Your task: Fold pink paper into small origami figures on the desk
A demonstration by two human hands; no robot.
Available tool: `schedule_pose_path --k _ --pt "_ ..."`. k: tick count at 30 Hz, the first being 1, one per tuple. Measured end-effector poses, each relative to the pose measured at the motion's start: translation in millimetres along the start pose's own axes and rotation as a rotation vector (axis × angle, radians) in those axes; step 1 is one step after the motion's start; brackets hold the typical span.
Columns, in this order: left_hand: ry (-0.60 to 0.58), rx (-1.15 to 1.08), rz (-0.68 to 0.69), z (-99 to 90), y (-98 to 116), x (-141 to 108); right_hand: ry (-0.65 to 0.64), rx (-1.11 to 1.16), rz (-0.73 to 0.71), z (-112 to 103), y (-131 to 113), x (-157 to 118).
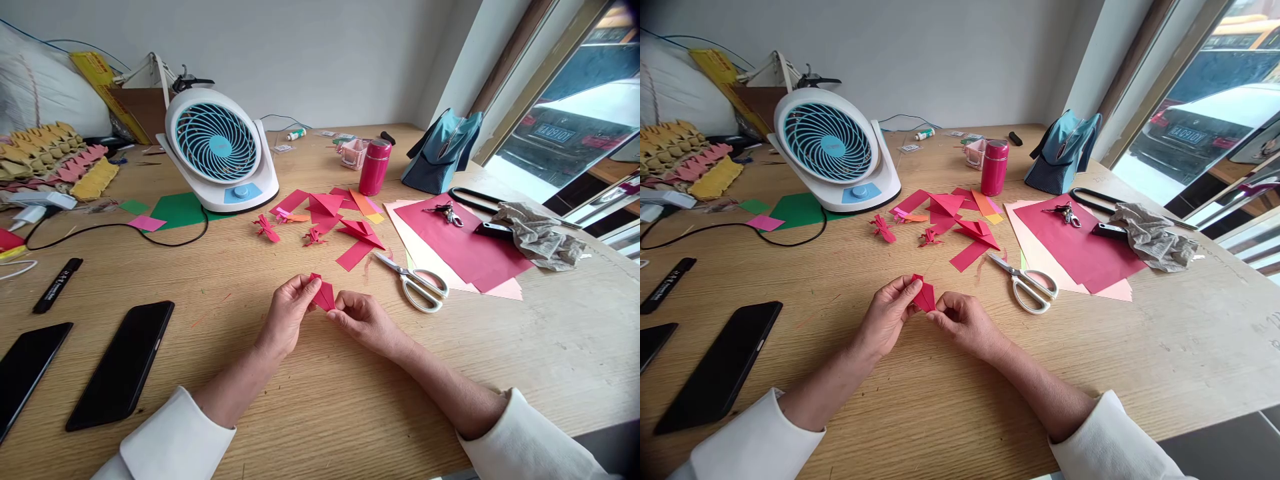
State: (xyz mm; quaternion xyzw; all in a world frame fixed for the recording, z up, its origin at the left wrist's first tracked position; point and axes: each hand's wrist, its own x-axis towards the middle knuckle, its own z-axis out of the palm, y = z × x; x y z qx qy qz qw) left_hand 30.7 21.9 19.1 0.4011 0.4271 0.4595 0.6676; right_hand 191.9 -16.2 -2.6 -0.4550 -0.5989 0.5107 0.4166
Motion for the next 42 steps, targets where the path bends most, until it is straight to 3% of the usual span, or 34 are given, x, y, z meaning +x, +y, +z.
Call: schedule_pose_path --k 7,13,21,27,34,42 --pt "-0.074 0.058 -0.016 2.0 0 -2 0.107 0.025 0.006 -2 -3 3" --pt "-0.057 0.095 0.053 -1.4 -3 0 0.06 0.049 0.015 -2 -5 2" --pt "-0.134 0.119 0.01 3.4 -3 -4 0.089 -0.059 -0.007 -3 0 2" --pt "-0.115 0.132 0.055 2.3 -5 -4 0.082 -0.088 -0.009 -2 -1 1" --pt "-0.12 0.121 0.013 2.1 -3 -3 0.052 -0.092 -0.026 -4 -6 0" --pt "-0.093 0.432 0.238 -8.3 -9 2 0.041 -0.169 -0.045 -3 -6 0"
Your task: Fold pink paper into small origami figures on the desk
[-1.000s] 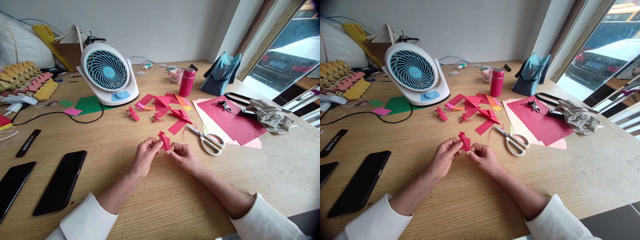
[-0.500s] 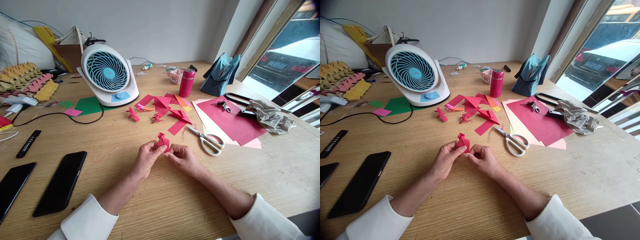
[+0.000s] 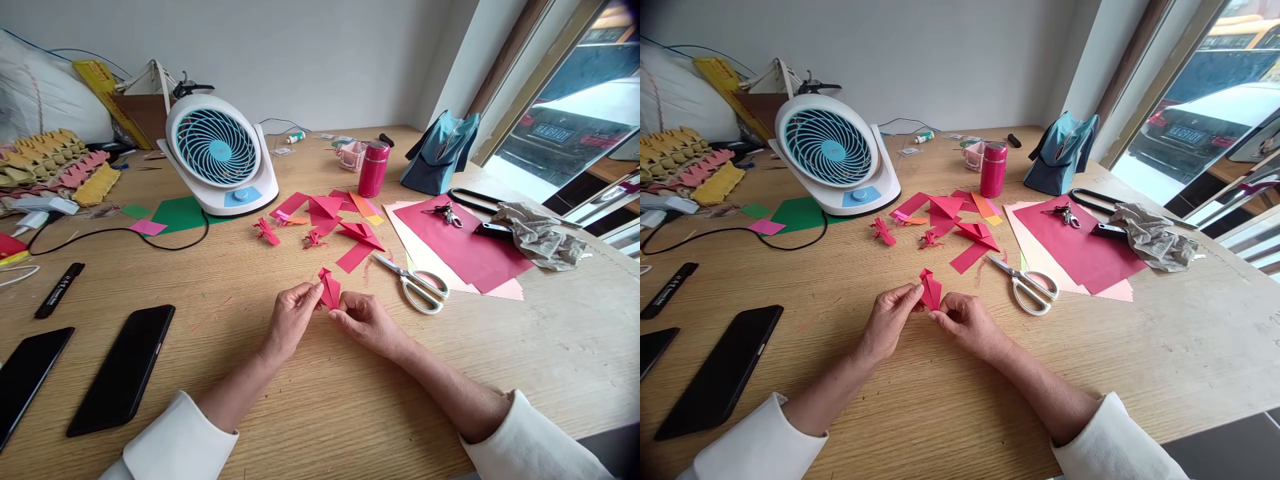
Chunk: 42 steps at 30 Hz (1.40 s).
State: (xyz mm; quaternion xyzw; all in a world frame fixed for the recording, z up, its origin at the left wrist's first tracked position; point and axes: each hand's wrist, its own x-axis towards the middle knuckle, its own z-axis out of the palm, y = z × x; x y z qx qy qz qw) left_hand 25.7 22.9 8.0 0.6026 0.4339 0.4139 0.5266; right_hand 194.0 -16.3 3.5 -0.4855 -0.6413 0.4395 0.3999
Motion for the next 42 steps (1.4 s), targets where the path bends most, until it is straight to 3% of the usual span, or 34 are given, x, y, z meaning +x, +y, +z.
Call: schedule_pose_path --k 7,15,19,24,30,33,37,42 --pt "0.022 0.073 0.071 -2.7 3 3 -0.014 -0.019 -0.021 1 1 0" --pt "0.018 -0.253 -0.058 1.5 -1 4 -0.045 -0.074 -0.091 1 3 -1" --pt "-0.024 -0.285 -0.051 1.5 1 3 -0.054 -0.055 -0.089 2 4 -1" --pt "-0.031 -0.077 0.049 -1.5 0 3 -0.063 0.011 -0.06 -2 2 0" --pt "-0.029 0.26 0.233 -0.3 4 -1 0.092 0.211 -0.033 -5 7 2" --pt "-0.035 0.414 0.327 1.6 6 -6 0.094 0.27 -0.028 -3 10 2" --pt "-0.098 0.566 0.381 3.4 5 -11 0.071 0.215 -0.034 0 6 0" --pt "-0.099 0.7 0.395 4.7 1 -13 0.128 0.056 -0.141 -3 0 0"
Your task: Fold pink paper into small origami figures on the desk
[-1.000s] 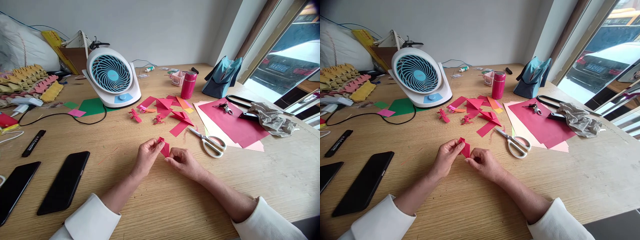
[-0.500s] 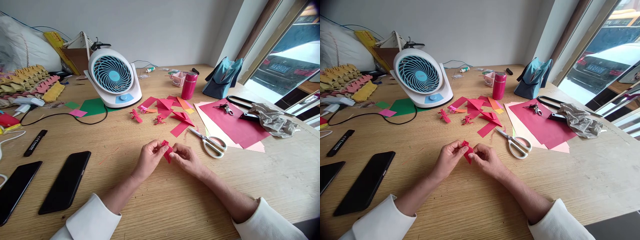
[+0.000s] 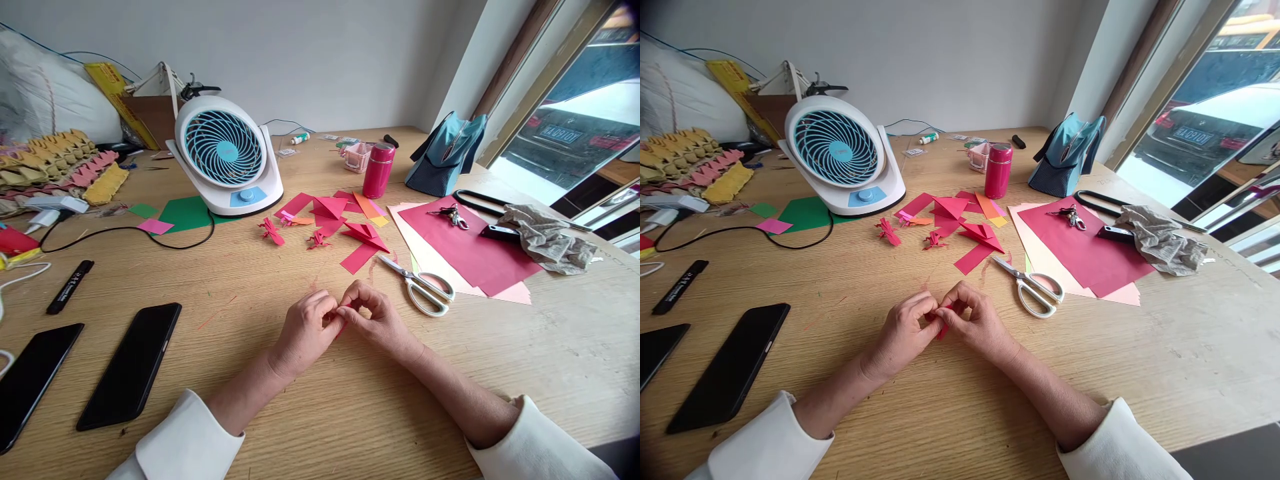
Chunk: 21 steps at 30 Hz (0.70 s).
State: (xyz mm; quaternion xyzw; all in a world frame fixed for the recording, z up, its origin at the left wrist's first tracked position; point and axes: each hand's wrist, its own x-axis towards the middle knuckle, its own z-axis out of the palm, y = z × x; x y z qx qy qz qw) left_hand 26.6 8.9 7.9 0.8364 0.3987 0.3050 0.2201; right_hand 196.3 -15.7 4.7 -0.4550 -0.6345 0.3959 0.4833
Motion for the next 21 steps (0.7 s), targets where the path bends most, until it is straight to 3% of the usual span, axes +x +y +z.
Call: schedule_pose_path --k 10,15,21 --pt "-0.043 -0.066 0.072 1.9 -2 2 -0.034 0.015 -0.033 -1 -1 -2" --pt "-0.047 -0.262 -0.058 2.7 0 5 0.014 0.216 0.064 -6 2 1" --pt "-0.007 -0.407 -0.222 -1.8 -5 11 -0.017 0.172 0.137 -5 1 5"
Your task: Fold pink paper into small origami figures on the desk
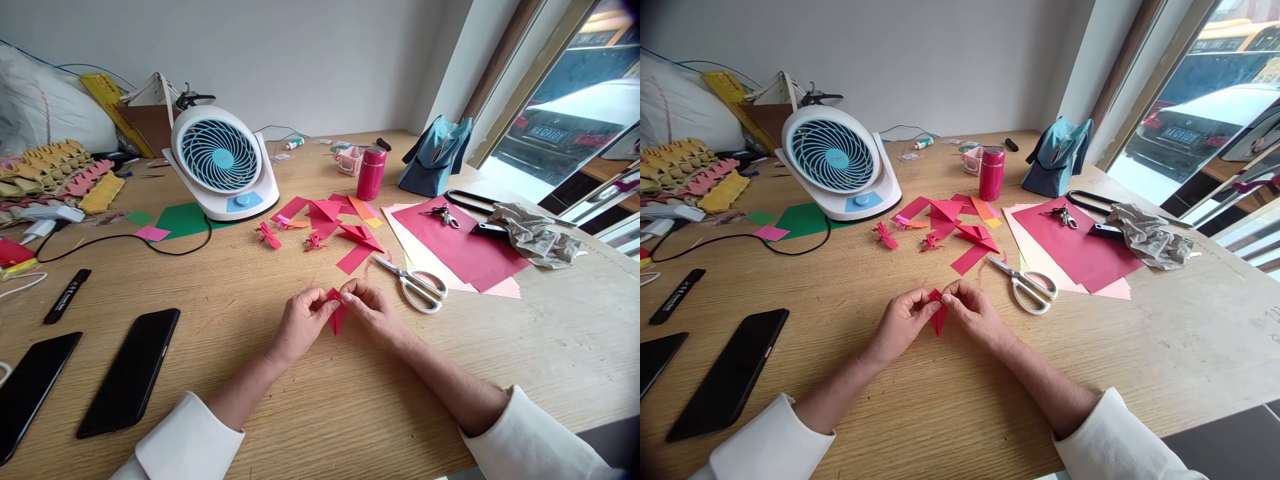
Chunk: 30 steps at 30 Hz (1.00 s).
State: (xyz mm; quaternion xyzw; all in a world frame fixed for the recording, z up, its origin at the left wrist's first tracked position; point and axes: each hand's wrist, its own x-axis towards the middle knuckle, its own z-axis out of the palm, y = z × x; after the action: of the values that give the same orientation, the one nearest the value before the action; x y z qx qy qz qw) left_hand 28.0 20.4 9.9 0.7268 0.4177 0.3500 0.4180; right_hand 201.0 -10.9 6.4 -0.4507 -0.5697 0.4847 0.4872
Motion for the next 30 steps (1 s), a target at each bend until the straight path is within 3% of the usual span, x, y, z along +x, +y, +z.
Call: schedule_pose_path --k 8,14,18,24,30 --pt "-0.003 -0.18 -0.047 1.7 -7 2 -0.017 0.058 0.012 3 9 1" --pt "-0.02 -0.183 -0.005 4.3 -13 3 -0.049 0.094 0.04 0 16 6" --pt "-0.004 -0.134 0.024 8.6 -20 1 0.04 0.038 -0.001 -4 20 8" --pt "-0.01 -0.036 -0.016 22.4 -23 1 0.085 0.062 0.079 -13 26 2" --pt "-0.022 0.01 -0.051 30.9 -19 4 0.245 0.128 0.168 -14 25 -2"
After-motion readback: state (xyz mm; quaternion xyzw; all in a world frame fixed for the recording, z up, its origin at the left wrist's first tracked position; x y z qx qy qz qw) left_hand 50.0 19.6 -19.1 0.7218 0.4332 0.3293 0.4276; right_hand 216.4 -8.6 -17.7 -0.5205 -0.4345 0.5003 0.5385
